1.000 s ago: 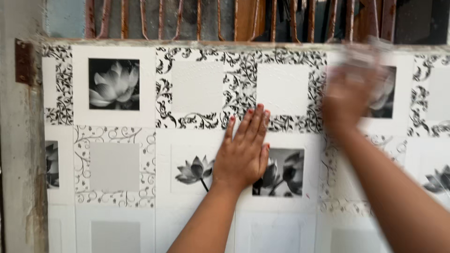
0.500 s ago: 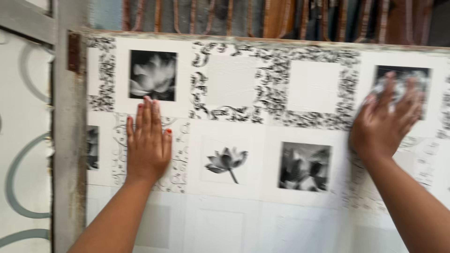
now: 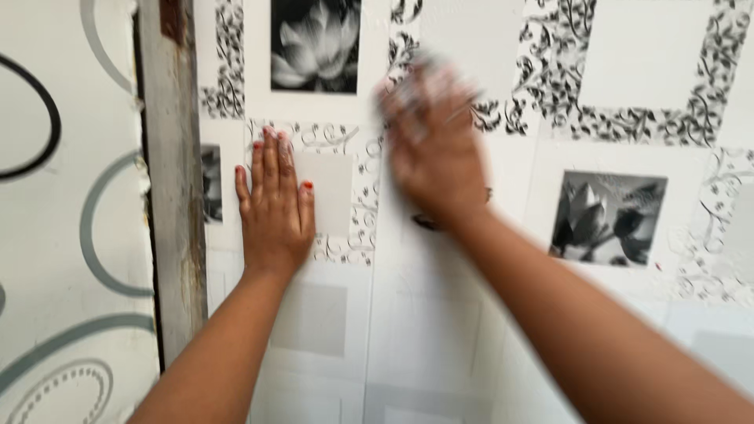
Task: The person scrubs patterned wall tiles with a wet cloth, repeatedly dipping the cloth into a metal bowl of water. They wipe the tiles around a pink sink, then rinse the cloth under the tap and wring it out.
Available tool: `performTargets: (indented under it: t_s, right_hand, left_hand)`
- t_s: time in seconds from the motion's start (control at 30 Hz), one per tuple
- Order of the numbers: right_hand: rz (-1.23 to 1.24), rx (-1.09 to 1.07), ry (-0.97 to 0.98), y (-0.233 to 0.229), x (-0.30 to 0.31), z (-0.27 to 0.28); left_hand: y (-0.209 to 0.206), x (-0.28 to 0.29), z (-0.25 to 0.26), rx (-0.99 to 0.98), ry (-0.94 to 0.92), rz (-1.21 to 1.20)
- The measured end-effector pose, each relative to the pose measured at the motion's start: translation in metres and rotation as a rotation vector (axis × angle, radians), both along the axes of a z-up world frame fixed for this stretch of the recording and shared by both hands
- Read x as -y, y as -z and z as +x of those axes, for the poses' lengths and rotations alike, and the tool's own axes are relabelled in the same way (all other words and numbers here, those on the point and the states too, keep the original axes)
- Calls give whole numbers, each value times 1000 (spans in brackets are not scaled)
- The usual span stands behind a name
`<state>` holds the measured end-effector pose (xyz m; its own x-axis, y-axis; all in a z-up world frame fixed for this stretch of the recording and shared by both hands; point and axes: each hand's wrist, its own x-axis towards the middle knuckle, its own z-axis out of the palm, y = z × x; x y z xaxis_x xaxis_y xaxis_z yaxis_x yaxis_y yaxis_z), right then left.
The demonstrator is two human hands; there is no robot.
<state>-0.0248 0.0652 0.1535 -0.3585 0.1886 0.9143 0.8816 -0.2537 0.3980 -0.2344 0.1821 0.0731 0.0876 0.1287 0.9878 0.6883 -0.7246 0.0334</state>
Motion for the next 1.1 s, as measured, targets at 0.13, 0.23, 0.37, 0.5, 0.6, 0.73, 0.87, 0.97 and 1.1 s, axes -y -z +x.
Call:
performTargets:
  t_s: [0.13,0.23,0.37,0.5,0.6,0.73,0.87,0.97,1.1]
  right_hand:
    - [-212,136,-78,79,15,-3]
    - [-267,125,-97,93,69,52]
    - [30,-417,8,63,156,142]
    - [276,-587,211,72,166,154]
    - [27,-421,-37,136,135,123]
    - [-95,-7,85,249,156,144]
    - [112,-533,200,289,240,261]
    - [518,-1120,273,254,276,331]
    - [360,-905,582,260,256,307]
  left_hand:
    - [22,22,6,-45,-22,-36]
    - [29,47,26,-204,18,-36]
    - [17,80,69,-295,57,18]
    - [20,104,90,-257,52,53]
    - [45,124,109,-406,85,141]
    - [100,145,142,-478,79,253]
    - [135,147,166,-497,120,295]
    - [144,153,188,-471,142,237]
    - [173,174,219,-615,232,372]
